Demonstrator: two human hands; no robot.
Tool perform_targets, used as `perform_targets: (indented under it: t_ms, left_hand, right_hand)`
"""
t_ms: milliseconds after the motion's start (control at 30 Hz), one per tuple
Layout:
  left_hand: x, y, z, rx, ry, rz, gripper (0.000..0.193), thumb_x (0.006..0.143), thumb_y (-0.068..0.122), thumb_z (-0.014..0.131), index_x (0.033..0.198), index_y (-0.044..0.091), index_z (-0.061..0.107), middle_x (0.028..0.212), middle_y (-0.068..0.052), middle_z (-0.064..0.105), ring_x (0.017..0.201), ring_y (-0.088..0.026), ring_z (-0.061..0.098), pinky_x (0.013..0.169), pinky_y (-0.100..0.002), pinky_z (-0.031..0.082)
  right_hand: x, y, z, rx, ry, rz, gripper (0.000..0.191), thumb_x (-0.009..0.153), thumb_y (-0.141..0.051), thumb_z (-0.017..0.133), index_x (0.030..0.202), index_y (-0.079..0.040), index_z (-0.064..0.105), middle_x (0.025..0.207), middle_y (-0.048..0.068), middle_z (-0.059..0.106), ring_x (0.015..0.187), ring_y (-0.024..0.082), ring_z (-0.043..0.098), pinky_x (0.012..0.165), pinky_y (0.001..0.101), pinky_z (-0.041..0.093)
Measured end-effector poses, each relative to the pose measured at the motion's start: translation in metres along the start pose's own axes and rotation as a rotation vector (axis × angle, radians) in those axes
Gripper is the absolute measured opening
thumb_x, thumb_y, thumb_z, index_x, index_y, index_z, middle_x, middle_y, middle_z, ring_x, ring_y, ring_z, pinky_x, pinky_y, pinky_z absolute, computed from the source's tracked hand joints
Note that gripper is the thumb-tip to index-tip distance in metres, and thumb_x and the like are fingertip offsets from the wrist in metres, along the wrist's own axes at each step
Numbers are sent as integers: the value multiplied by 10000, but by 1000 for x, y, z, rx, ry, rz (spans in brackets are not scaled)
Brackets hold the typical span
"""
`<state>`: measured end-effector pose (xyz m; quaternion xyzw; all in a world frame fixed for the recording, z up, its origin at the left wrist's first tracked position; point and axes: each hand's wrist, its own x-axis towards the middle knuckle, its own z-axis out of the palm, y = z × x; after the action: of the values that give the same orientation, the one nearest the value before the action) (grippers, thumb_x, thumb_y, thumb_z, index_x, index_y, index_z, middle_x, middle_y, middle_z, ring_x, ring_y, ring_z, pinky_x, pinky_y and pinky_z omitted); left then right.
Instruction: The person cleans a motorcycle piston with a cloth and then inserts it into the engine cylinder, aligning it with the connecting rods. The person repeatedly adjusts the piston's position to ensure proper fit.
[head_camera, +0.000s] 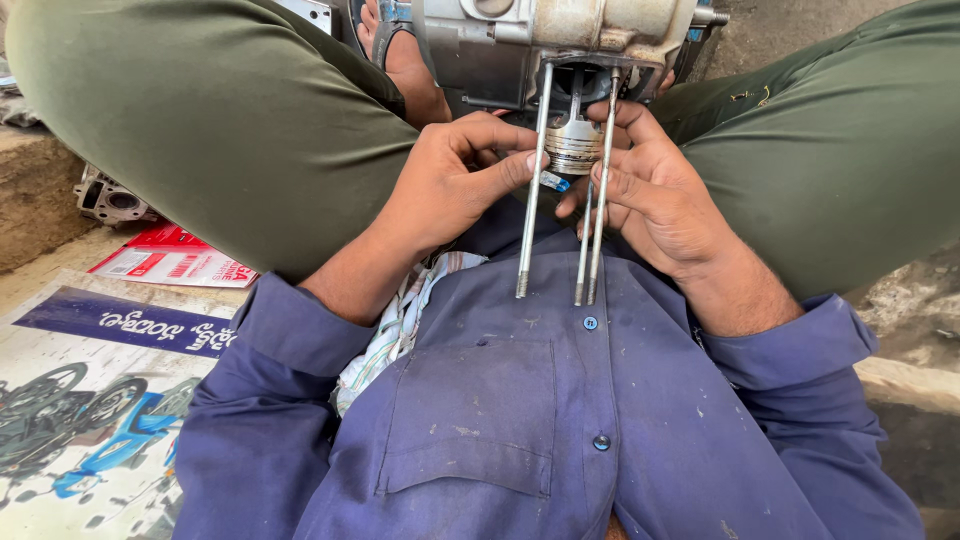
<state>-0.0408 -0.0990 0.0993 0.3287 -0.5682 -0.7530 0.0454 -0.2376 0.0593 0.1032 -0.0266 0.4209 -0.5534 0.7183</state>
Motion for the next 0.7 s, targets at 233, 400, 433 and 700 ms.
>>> perform_targets:
  t_ms: [233,400,433,700]
  left_hand:
    - [6,5,3,-71,7,-76,268,892,228,829,1025,-2,794,798,46,705,724,-12,595,879,-131,469]
    - [6,7,5,-69,36,-153,284,846,253,873,990,20,796,712,101,563,643,8,465,574,-166,358]
    - [6,6,6,-70,30,-140,286,850,256,876,991,20,793,715,107,555,646,10,461,577,-166,354]
    - [10,-5,7,-198,-34,-112,318,983,191,731,1234,-1,700,794,78,573,685,-6,456,589,-177,365]
  right_hand:
    - [0,-2,0,-15,28,-19,589,994,-105,694,1482,-64,365,1246,168,658,980,279,717,809,365,613]
    - [1,-1,4,-125,88,-80,507,991,-76,693,1426,-63,434,1235,149,669,1031,219,698,883,350,618]
    - [1,0,5,-136,91,-86,500,986,-71,694,1418,-65,440,1238,146,669,1023,212,693,874,342,611]
    - [4,9,-4,1,84,-92,497,954,-74,698,1387,-76,456,1236,118,652,1068,193,676,801,335,591]
